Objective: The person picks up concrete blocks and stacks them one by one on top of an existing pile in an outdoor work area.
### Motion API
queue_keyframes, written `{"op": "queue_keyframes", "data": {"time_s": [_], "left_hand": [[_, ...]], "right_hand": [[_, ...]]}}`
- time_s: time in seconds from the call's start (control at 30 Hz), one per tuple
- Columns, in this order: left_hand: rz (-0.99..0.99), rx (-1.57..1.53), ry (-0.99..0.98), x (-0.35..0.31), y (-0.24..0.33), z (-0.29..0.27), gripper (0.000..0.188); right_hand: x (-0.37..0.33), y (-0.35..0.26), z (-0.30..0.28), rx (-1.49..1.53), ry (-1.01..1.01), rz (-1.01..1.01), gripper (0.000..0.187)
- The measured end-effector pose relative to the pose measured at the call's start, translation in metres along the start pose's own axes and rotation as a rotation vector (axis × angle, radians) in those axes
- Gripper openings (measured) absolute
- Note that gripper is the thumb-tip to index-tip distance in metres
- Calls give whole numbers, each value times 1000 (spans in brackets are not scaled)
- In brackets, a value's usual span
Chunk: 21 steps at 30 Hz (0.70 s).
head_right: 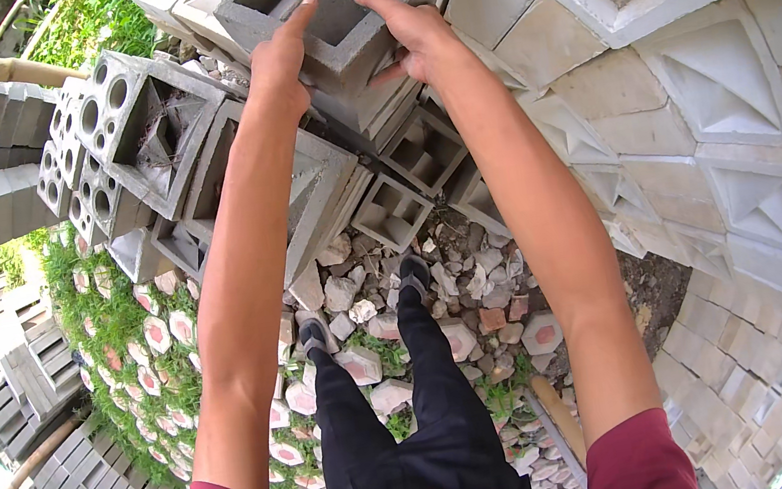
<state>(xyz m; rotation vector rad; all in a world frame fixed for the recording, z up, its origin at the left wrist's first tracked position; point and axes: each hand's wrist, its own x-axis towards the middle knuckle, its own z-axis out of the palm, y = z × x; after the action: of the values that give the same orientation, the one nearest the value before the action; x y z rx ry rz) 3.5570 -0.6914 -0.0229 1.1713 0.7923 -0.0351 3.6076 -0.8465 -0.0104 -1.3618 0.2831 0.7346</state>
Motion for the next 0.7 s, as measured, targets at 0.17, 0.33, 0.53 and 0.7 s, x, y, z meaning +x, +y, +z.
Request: {"op": "queue_keyframes", "data": {"time_s": [0.17, 0.33, 0.53, 0.7], "left_hand": [[-12, -4, 11, 2, -1, 2, 120], [-9, 66, 62, -3, 2, 6, 111], [179, 89, 154, -22, -25, 8, 104], [323, 139, 40, -67, -41, 19, 98]], "right_hand": [[10, 4, -5, 17, -95, -4, 66], [7, 3, -7, -32, -121, -65, 75], [-18, 23, -23, 47, -29, -61, 99], [-44, 49, -48, 62, -79, -43, 104]]}}
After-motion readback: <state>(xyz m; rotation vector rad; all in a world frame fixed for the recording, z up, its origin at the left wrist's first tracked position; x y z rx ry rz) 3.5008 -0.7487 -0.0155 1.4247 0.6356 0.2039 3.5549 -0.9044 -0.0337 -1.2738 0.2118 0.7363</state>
